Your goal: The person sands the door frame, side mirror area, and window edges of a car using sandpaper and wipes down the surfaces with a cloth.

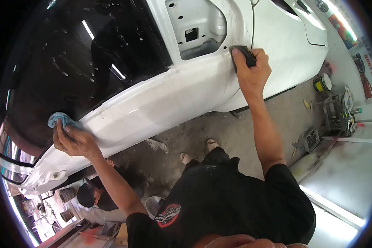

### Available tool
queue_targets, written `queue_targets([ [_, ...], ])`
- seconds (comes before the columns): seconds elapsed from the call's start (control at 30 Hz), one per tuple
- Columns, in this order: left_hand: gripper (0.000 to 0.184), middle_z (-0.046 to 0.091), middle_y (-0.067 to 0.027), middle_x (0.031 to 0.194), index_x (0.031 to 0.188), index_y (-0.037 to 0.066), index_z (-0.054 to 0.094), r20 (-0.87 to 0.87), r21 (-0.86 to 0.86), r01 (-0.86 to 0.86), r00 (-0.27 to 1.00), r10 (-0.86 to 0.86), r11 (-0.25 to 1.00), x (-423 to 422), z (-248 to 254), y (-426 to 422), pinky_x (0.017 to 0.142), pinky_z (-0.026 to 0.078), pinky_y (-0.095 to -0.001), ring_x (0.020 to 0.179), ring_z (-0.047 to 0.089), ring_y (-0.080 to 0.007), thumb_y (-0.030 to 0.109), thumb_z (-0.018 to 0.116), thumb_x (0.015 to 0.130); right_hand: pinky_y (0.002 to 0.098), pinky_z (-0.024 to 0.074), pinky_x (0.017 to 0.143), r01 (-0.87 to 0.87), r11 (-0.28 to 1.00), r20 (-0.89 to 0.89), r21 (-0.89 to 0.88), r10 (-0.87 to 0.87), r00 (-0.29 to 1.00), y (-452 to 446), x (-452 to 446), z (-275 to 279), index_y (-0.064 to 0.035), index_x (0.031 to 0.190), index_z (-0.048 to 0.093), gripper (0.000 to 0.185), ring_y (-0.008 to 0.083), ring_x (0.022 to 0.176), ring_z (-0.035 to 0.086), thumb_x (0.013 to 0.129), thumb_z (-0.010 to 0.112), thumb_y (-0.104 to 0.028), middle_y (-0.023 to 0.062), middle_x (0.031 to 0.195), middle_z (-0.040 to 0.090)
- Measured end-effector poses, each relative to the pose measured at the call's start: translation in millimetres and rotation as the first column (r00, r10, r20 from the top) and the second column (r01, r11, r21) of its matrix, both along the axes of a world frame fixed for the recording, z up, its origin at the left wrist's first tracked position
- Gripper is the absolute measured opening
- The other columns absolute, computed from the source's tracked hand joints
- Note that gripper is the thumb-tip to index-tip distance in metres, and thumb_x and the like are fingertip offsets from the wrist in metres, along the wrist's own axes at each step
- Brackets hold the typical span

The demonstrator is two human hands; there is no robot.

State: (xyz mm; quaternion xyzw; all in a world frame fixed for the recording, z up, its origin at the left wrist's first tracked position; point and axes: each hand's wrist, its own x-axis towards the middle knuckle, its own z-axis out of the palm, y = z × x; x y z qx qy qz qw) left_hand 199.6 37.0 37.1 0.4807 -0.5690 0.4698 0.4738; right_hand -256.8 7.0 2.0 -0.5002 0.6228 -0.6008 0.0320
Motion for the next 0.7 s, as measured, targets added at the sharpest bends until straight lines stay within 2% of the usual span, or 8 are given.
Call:
queue_targets([
  [0.07,0.024,0.07,-0.0143,0.11,0.115,-0.002,0.072,-0.004,0.011,0.006,1.0,-0.006,1.0,0,1,1,0.088,0.049,-0.0417,0.099,0.062,-0.0298,0.015,0.058,0.104,0.0413,0.0422,0.085,0.063,0.975,-0.301,-0.211,-0.126,0.945,-20,-2,18,-0.0103,0.088,0.063,0.022,0.0268,0.089,0.058,0.084,0.082,-0.021,0.0041,0.089,0.067],
  [0.1,0.024,0.07,-0.0143,0.11,0.115,-0.002,0.072,-0.014,0.015,0.012,1.0,-0.012,1.0,0,0,0,0.088,0.049,-0.0417,0.1,0.062,-0.0298,0.015,0.058,0.104,0.0408,0.0369,0.086,0.026,0.95,-0.355,-0.312,-0.142,0.924,-29,-2,27,-0.013,0.087,0.063,0.017,0.0267,0.091,0.056,0.086,0.08,-0.017,0.0017,0.092,0.065],
  [0.27,0.023,0.07,-0.0136,0.113,0.116,-0.001,0.071,-0.026,0.019,0.043,0.999,-0.042,0.999,4,-1,-1,0.091,0.049,-0.0422,0.104,0.061,-0.0297,0.013,0.058,0.104,0.0426,0.0361,0.083,0.048,0.918,-0.448,-0.395,-0.237,0.862,-38,-10,20,-0.0128,0.093,0.062,0.02,0.0277,0.088,0.055,0.084,0.08,-0.015,0.0021,0.087,0.062],
  [0.37,0.022,0.07,-0.0125,0.114,0.116,0.0,0.071,-0.029,0.037,0.047,0.999,-0.046,0.998,4,-2,2,0.093,0.048,-0.0422,0.107,0.061,-0.0296,0.013,0.058,0.104,0.0415,0.0344,0.079,-0.06,0.842,-0.464,-0.537,-0.235,0.854,-70,-10,61,-0.013,0.088,0.063,0.02,0.0265,0.085,0.055,0.082,0.081,-0.015,0.001,0.085,0.061],
  [0.4,0.022,0.07,-0.0125,0.114,0.117,0.0,0.071,-0.027,0.034,0.043,0.999,-0.042,0.998,5,-1,1,0.093,0.048,-0.0424,0.107,0.061,-0.0297,0.013,0.058,0.104,0.0406,0.0344,0.079,-0.204,0.795,-0.557,-0.571,-0.193,0.808,-77,-4,94,-0.013,0.084,0.063,0.02,0.0243,0.082,0.054,0.08,0.083,-0.014,-0.0003,0.082,0.061],
  [0.47,0.022,0.069,-0.0123,0.114,0.117,0.0,0.071,-0.022,0.046,0.036,0.999,-0.035,0.998,5,-3,3,0.093,0.048,-0.0427,0.107,0.061,-0.0298,0.013,0.058,0.104,0.0392,0.0343,0.08,-0.326,0.747,-0.626,-0.579,-0.151,0.765,-86,0,116,-0.0128,0.083,0.063,0.02,0.0232,0.08,0.054,0.079,0.083,-0.011,-0.0012,0.08,0.062],
  [0.67,0.023,0.068,-0.0138,0.115,0.118,0.0,0.07,-0.043,0.053,0.017,0.999,-0.015,0.998,4,-2,3,0.093,0.047,-0.0434,0.105,0.061,-0.0305,0.014,0.059,0.104,0.0387,0.0345,0.081,-0.276,0.812,-0.604,-0.514,-0.114,0.789,-77,-3,110,-0.0123,0.083,0.064,0.02,0.024,0.081,0.057,0.078,0.083,-0.011,-0.0006,0.079,0.064],
  [0.7,0.023,0.068,-0.0139,0.115,0.118,0.0,0.07,-0.041,0.047,0.015,0.999,-0.013,0.999,3,-2,3,0.092,0.047,-0.0435,0.104,0.061,-0.0306,0.014,0.059,0.104,0.0391,0.0345,0.081,-0.363,0.765,-0.624,-0.532,-0.064,0.779,-84,13,129,-0.0116,0.082,0.064,0.021,0.0243,0.08,0.057,0.079,0.084,-0.014,0.0002,0.078,0.063],
])
